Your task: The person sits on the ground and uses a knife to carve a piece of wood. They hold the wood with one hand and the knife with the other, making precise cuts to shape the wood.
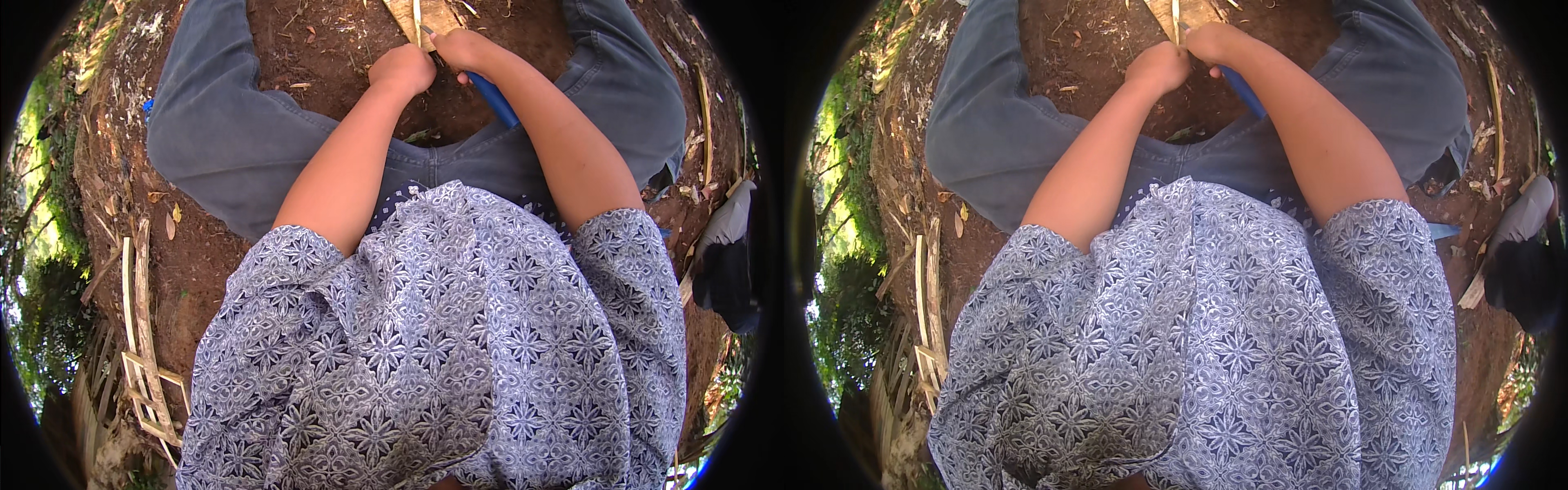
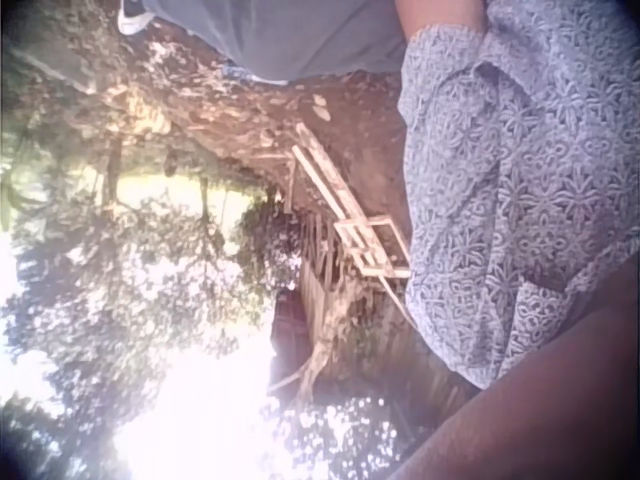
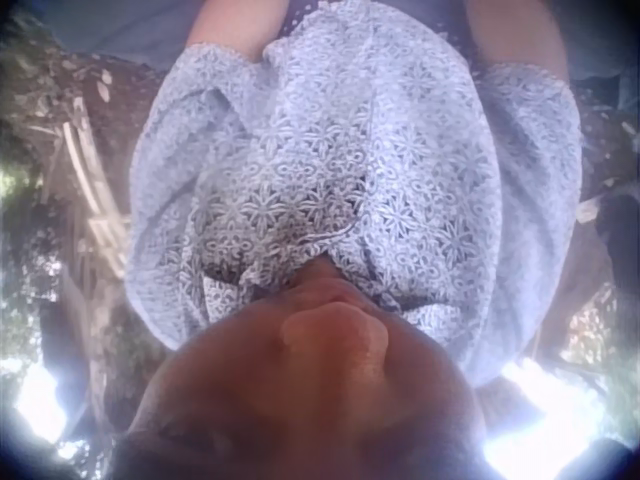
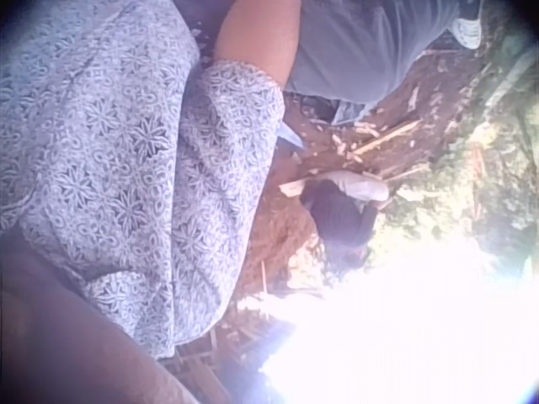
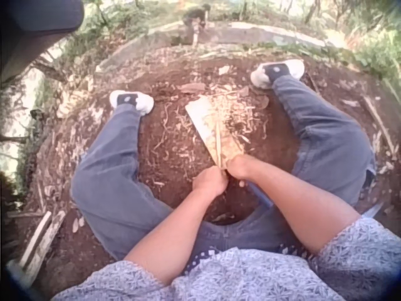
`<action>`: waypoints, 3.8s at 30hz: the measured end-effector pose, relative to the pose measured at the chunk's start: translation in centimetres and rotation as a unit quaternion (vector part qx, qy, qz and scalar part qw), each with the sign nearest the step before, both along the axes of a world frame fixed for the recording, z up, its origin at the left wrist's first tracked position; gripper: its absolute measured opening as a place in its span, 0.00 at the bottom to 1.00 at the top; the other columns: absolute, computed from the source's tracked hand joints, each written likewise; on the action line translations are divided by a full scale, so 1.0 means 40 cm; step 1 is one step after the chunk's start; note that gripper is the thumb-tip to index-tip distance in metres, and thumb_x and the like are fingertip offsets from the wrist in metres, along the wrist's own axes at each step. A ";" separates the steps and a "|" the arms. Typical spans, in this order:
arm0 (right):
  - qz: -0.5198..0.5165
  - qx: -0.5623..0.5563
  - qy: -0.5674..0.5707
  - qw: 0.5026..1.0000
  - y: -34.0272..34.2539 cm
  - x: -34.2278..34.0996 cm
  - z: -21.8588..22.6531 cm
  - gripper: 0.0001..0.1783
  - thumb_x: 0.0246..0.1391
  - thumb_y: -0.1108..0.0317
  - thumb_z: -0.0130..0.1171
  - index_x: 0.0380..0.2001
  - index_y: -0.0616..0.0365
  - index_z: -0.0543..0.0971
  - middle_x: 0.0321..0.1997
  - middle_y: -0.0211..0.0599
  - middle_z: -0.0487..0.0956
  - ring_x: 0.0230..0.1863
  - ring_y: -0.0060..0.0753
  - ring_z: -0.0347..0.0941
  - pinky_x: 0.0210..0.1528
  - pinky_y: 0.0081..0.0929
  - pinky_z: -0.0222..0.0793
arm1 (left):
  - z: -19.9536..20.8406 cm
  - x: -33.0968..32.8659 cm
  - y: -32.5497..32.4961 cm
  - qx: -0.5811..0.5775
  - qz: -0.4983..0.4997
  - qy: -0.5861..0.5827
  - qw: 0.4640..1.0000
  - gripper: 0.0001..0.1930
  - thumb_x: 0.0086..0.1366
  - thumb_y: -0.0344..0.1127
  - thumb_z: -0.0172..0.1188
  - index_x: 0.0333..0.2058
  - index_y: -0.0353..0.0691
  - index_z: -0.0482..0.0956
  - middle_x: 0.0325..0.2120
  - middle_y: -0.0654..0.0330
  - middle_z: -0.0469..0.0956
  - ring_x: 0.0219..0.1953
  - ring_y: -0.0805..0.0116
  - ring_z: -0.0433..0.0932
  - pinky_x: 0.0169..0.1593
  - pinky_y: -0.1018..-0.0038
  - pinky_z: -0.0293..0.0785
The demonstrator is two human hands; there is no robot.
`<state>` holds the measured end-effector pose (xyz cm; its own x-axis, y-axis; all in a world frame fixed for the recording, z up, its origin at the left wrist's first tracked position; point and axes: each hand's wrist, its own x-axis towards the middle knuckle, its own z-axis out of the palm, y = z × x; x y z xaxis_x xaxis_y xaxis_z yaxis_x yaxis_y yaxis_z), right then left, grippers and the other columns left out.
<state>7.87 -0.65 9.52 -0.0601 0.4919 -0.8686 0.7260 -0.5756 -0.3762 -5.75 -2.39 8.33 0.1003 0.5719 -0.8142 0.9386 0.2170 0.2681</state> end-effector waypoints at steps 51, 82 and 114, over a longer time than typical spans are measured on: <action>-0.057 0.108 -0.165 0.979 0.082 -0.070 -0.112 0.28 0.69 0.51 0.40 0.35 0.63 0.82 0.23 0.40 0.82 0.23 0.32 0.79 0.31 0.36 0.74 | 0.015 -0.010 -0.019 0.032 0.041 -0.044 0.998 0.21 0.72 0.51 0.49 0.46 0.45 0.86 0.45 0.51 0.85 0.50 0.51 0.83 0.52 0.57 0.79; -0.034 -0.010 -0.080 0.996 -0.013 -0.081 0.041 0.29 0.71 0.53 0.36 0.39 0.68 0.81 0.25 0.40 0.81 0.21 0.31 0.77 0.29 0.35 0.74 | -0.018 -0.015 -0.012 0.035 -0.024 -0.034 0.999 0.20 0.72 0.47 0.48 0.48 0.45 0.86 0.48 0.53 0.84 0.52 0.54 0.83 0.51 0.59 0.79; -0.068 -0.006 -0.015 0.998 0.005 0.059 0.036 0.31 0.69 0.46 0.44 0.34 0.69 0.78 0.24 0.40 0.76 0.17 0.31 0.71 0.22 0.38 0.68 | -0.004 -0.017 -0.016 0.066 -0.017 -0.030 0.997 0.27 0.76 0.52 0.40 0.43 0.41 0.87 0.41 0.50 0.86 0.47 0.49 0.84 0.49 0.57 0.79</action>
